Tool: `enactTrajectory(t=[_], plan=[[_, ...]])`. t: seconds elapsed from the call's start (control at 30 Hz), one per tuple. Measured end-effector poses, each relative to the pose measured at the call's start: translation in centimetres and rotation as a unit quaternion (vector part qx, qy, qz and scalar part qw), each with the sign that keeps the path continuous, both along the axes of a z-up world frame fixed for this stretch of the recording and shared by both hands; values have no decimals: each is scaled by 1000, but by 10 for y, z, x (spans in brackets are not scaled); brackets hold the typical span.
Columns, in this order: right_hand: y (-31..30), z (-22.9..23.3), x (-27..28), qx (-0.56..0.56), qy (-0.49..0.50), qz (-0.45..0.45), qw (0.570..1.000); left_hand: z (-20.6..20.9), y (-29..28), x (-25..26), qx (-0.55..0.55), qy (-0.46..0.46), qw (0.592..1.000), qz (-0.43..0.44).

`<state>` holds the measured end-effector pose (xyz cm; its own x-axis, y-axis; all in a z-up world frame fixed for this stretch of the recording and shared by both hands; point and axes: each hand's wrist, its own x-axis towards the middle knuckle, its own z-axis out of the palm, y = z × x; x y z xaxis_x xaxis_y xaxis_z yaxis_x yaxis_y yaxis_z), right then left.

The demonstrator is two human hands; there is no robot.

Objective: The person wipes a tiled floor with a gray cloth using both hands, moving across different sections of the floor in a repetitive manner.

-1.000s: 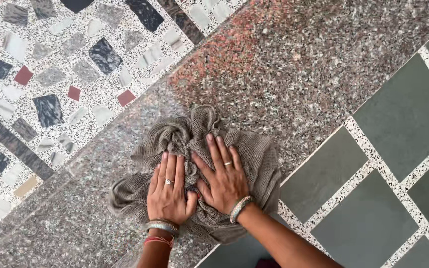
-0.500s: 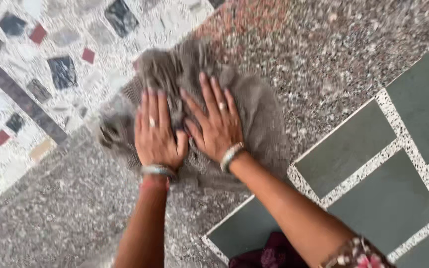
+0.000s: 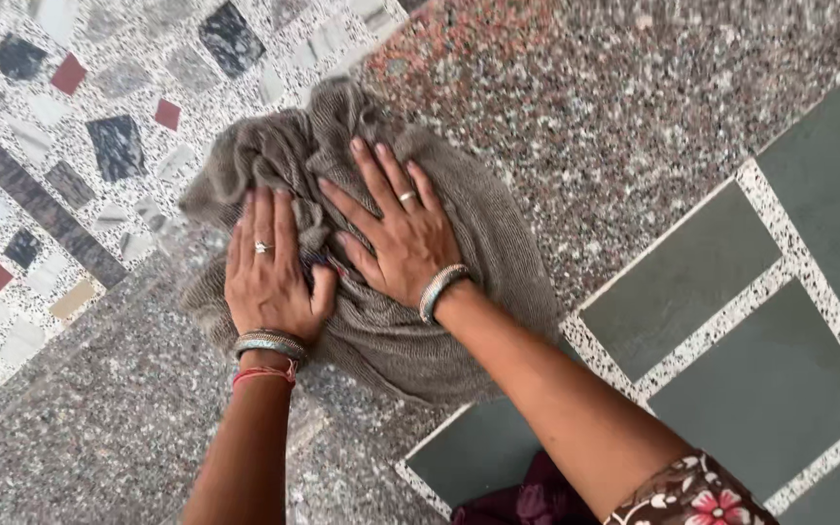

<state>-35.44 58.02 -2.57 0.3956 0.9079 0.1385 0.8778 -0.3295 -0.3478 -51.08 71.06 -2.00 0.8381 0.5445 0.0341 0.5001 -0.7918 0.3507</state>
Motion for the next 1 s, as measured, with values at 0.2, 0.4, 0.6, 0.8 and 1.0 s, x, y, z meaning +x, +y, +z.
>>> enactTrajectory(t=[0.2, 0.4, 0.6, 0.8, 1.0], plan=[[-89, 30, -34, -24, 34, -3, 999, 19, -122, -18, -3, 22, 996, 87], [-177, 29, -22, -38, 46, 67, 996, 22, -185, -19, -47, 37, 998, -25], [-169, 5, 27, -1, 10, -70, 998, -3, -153, 67, -42, -35, 997, -60], [-249, 35, 3, -16, 17, -165, 986, 14, -251, 59, -66, 11, 995, -73], [-346, 53, 1, -66, 21, -148, 987, 25, -316, 62, -114, 93, 959, -241]])
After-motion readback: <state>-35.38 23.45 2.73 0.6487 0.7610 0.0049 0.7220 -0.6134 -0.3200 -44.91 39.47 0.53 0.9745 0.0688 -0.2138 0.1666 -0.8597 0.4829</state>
